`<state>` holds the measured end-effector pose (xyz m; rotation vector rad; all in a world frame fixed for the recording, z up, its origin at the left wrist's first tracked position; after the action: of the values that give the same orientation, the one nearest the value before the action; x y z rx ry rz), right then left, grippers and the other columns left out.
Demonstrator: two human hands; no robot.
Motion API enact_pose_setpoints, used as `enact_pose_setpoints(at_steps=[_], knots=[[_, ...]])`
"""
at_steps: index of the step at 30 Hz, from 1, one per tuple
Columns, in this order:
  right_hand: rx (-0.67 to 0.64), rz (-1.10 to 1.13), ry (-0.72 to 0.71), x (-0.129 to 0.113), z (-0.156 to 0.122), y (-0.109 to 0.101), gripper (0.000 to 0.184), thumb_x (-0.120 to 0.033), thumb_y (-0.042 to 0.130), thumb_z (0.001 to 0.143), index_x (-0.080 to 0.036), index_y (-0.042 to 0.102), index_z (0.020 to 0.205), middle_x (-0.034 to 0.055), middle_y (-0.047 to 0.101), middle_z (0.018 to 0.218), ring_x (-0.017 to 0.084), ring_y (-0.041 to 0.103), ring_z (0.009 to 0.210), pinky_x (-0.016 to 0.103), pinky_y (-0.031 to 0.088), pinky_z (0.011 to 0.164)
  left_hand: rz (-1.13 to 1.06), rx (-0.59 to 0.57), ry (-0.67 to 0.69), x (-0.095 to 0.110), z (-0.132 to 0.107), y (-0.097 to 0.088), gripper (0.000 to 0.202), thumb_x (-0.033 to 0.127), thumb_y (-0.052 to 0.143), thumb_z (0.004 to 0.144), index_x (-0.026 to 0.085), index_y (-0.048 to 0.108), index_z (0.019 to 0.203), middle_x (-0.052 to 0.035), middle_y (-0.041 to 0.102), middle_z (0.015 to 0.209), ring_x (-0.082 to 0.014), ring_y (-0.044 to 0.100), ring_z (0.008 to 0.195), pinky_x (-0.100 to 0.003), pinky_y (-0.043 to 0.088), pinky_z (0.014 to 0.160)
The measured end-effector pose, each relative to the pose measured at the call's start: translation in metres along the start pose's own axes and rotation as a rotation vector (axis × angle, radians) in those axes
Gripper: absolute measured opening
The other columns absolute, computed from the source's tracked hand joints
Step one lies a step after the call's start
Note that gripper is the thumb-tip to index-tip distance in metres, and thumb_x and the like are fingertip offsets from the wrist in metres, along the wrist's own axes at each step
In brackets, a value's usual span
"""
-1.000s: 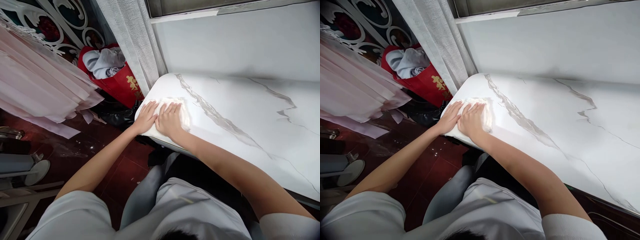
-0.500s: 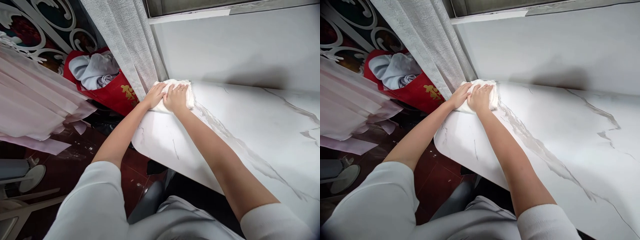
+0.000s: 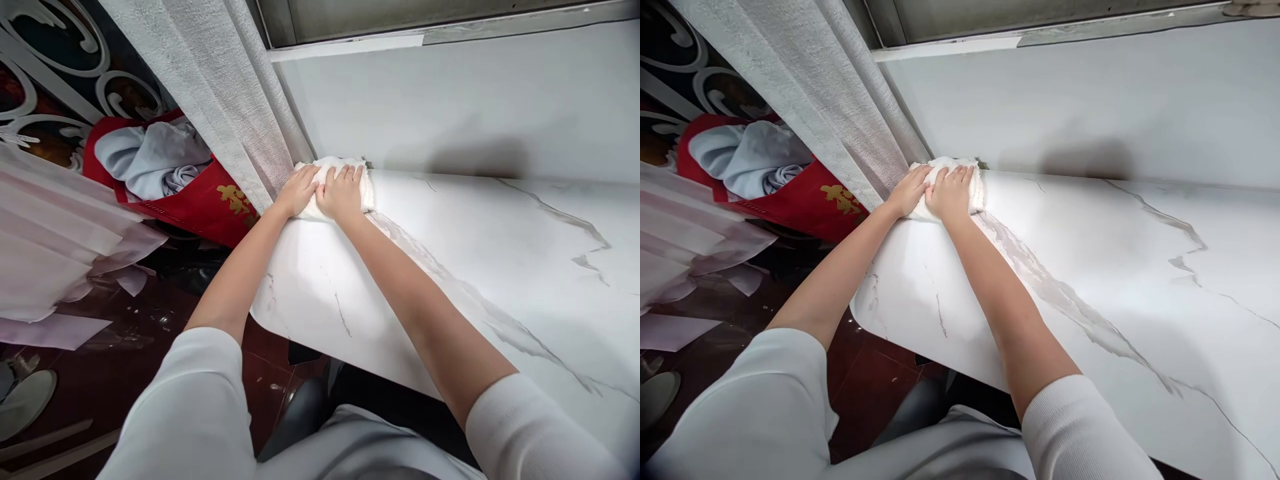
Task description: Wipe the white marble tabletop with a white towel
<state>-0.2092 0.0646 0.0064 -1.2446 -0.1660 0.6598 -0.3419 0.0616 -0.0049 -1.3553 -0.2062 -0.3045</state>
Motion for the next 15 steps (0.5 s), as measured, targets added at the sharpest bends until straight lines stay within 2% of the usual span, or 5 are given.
enact_pose_setpoints(at_steps=[4,7,15], knots=[[-0.013,-0.013,0.007,0.0,-0.019,-0.007,0.058,-0.029,0.034,0.097,0.007,0.041,0.142,0.0362,0.043,0.144,0.042,0.038,0.138,0.066,0.009,0.113,0.025,-0.037,0.009,0.014,-0.016,-0.002,0.05,0.034,0.03,0.098,0.022,0.042,0.145,-0.0073,0.044,0.154,-0.0216,0.031,0.147,-0.044,0.018,0.123],[-0.014,-0.037,-0.009,-0.005,-0.04,-0.014,0.059,-0.029,0.034,0.097,0.007,0.04,0.143,0.0359,0.043,0.145,0.042,0.038,0.138,0.065,0.013,0.114,0.034,-0.06,-0.004,0.027,-0.038,-0.005,0.051,0.033,0.03,0.098,0.021,0.04,0.146,-0.0074,0.04,0.157,-0.021,0.028,0.149,-0.045,0.014,0.124],[-0.012,-0.023,-0.098,-0.032,-0.12,-0.039,0.061,-0.031,0.036,0.097,0.008,0.041,0.143,0.0379,0.044,0.143,0.043,0.043,0.135,0.068,0.017,0.111,0.096,-0.084,-0.022,0.059,-0.127,-0.015,0.055,0.033,0.025,0.098,0.016,0.035,0.149,-0.0106,0.034,0.161,-0.0219,0.023,0.151,-0.047,0.014,0.124]])
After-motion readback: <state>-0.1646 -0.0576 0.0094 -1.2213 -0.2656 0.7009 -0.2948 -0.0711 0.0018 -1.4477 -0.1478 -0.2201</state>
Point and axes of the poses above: each hand's wrist, its own z-axis towards the middle knuckle, its own y-axis out of the palm, x = y × z, the point moved 4 cm from there along z, towards the middle knuckle
